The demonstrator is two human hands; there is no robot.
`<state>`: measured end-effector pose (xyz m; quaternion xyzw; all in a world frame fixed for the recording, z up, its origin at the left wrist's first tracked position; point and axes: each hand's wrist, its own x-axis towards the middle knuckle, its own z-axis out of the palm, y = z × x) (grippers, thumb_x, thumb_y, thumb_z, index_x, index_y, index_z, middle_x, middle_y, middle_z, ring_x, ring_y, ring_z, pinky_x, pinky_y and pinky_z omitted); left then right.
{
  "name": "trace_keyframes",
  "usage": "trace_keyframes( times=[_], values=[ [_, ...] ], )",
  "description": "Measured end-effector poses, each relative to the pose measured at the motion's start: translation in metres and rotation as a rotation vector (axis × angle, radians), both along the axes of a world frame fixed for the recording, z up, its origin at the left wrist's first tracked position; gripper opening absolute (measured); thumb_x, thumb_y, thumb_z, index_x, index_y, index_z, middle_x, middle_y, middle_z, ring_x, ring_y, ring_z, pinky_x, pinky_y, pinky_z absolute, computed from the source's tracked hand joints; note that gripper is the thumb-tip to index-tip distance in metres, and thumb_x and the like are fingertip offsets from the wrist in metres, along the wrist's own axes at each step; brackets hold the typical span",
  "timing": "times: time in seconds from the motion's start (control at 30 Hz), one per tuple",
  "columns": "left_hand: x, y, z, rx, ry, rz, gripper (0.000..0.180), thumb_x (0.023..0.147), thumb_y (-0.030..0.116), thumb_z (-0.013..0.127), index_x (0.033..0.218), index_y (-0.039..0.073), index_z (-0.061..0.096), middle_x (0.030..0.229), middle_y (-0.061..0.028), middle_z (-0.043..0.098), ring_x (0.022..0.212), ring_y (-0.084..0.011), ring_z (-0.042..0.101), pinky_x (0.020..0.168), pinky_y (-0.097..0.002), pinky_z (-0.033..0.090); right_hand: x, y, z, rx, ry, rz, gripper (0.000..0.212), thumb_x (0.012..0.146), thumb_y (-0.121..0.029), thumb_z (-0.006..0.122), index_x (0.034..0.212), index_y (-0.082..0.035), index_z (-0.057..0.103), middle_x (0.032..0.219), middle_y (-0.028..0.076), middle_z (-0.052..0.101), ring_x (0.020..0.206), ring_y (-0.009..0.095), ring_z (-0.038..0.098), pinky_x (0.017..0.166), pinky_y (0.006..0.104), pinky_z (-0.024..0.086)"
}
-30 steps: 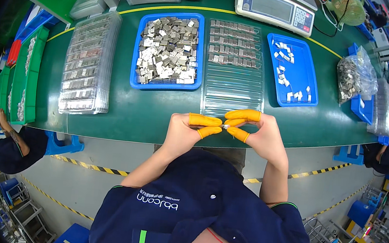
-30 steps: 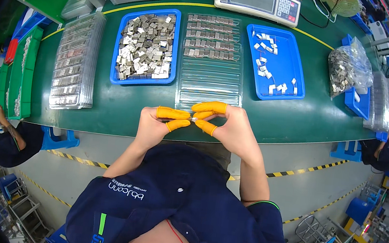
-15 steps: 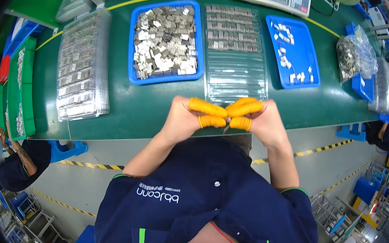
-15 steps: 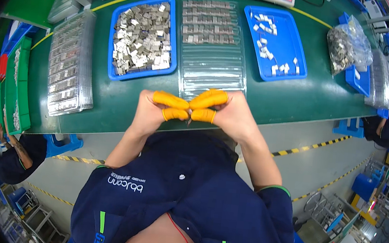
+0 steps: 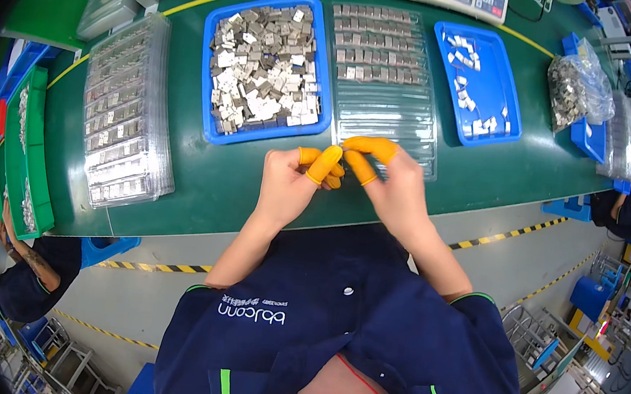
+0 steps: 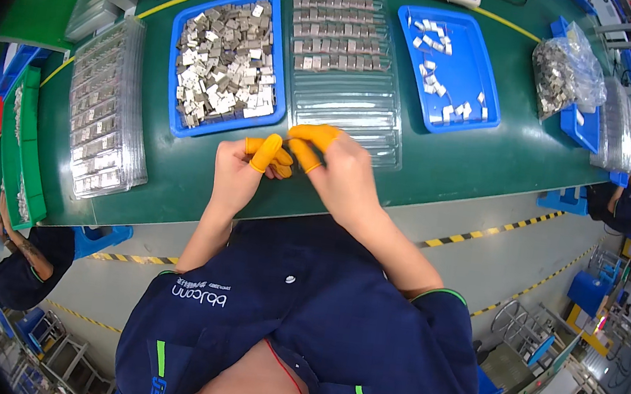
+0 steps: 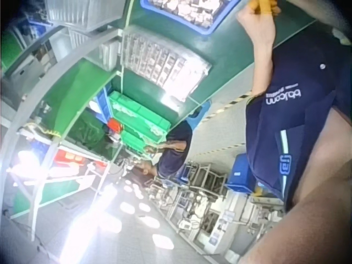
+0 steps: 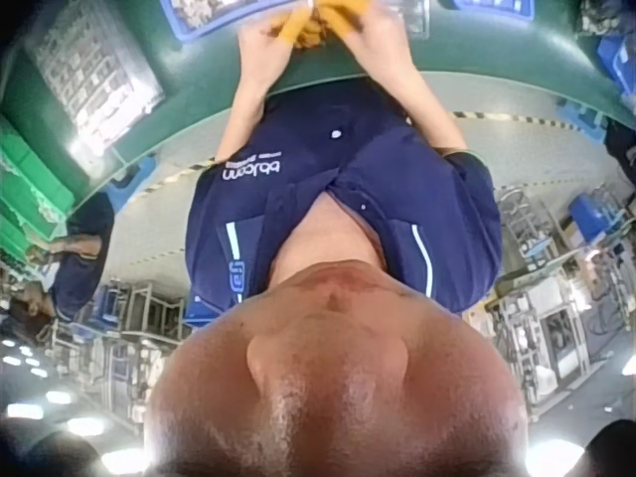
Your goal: Assembling small metal and plastic components into a sorting tray.
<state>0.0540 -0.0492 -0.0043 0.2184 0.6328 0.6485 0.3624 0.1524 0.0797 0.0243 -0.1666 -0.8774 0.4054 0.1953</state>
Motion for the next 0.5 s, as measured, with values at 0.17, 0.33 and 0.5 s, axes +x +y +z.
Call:
trace_keyframes(
  times=[0.17,0.33,0.5],
  values=[
    [0.0,-0.001,-0.003,-0.07,-0.15,-0.023,0.022,0.086,0.016,0.06,0.077,-0.004,0.06,0.063,-0.0037,0.058,0.055,-0.0061,0.052,0.05,-0.0191,0.04,0.004,-0.011,-0.002,-0.053,-0.004,0.049,0.027,0.072,0.002,0.063,0.098,-0.001,0.059,0.087,0.013,0.06,0.079,0.031,0.059,0.069,0.0352,0.048],
    [0.003,-0.002,-0.007,0.054,-0.326,-0.134,0.015,0.086,0.013,0.06,0.084,-0.002,0.056,0.07,-0.0006,0.054,0.06,-0.0046,0.049,0.053,-0.0187,0.039,0.014,-0.008,-0.008,-0.226,0.024,0.054,0.031,0.072,0.003,0.063,0.102,-0.002,0.058,0.086,0.012,0.06,0.077,0.029,0.059,0.068,0.0338,0.048],
    [0.009,-0.001,-0.013,0.027,-0.255,-0.116,0.014,0.085,0.012,0.061,0.087,-0.001,0.056,0.072,-0.0004,0.056,0.06,-0.0041,0.049,0.053,-0.0184,0.04,0.018,-0.003,-0.005,-0.181,-0.003,0.077,0.035,0.072,0.003,0.063,0.105,-0.004,0.058,0.086,0.011,0.059,0.077,0.028,0.058,0.068,0.0335,0.047]
  ],
)
